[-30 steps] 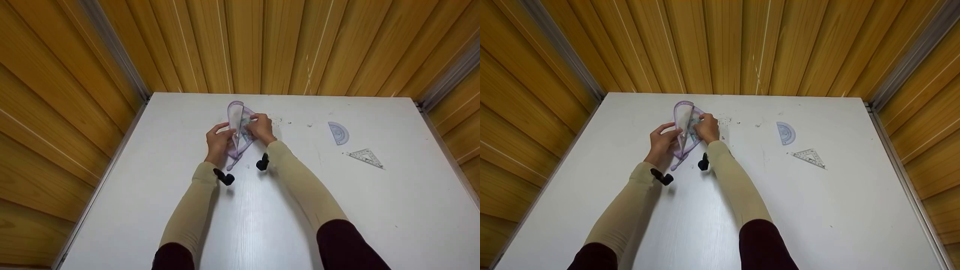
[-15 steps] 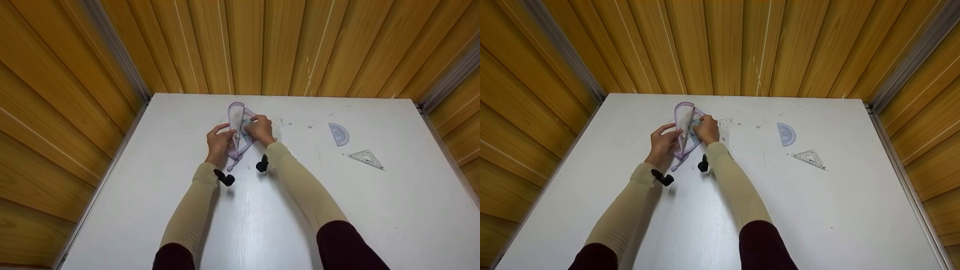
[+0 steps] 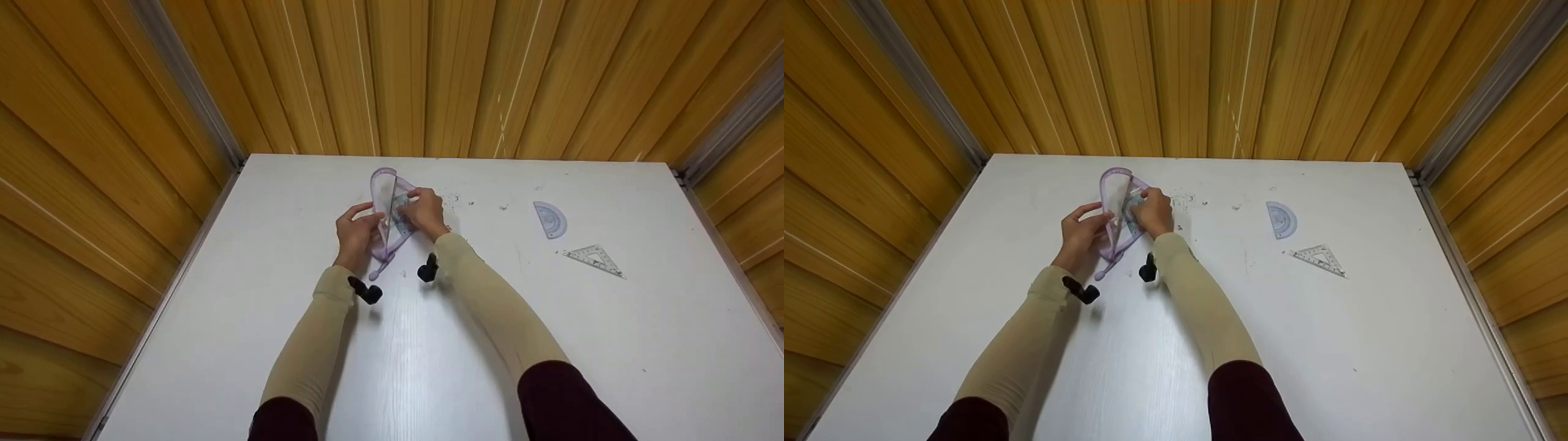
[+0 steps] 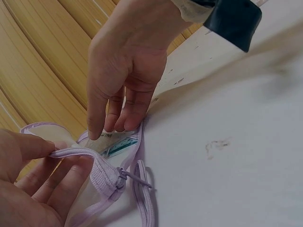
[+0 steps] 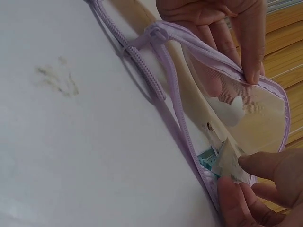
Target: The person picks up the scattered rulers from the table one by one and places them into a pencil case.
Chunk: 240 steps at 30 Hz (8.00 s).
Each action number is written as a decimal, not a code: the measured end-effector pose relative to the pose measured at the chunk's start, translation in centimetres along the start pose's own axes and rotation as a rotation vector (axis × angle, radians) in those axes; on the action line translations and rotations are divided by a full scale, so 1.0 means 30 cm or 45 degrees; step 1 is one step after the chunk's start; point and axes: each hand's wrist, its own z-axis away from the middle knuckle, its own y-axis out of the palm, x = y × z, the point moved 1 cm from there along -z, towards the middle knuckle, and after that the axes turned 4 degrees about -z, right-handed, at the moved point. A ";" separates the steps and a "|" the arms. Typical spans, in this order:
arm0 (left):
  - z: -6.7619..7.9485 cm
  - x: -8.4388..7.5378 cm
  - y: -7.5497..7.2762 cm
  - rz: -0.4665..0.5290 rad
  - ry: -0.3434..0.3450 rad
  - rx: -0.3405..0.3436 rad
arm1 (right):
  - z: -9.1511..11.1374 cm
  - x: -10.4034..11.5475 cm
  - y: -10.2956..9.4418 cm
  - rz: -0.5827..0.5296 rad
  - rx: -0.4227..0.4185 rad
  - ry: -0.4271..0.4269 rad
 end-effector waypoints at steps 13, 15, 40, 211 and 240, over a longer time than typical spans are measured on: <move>0.003 -0.002 0.005 -0.020 -0.013 -0.010 | 0.017 0.022 -0.028 -0.105 0.056 0.017; 0.003 -0.002 0.005 -0.021 -0.023 -0.016 | 0.018 0.021 -0.028 -0.096 0.058 0.005; 0.011 -0.006 0.010 0.056 -0.075 -0.019 | 0.013 -0.012 -0.092 -0.093 0.082 -0.058; 0.011 0.006 0.015 0.048 -0.117 0.014 | 0.105 -0.508 -0.805 0.148 -0.161 0.138; 0.005 0.006 0.019 0.158 -0.140 0.033 | 0.092 -0.489 -0.855 0.012 -0.134 0.094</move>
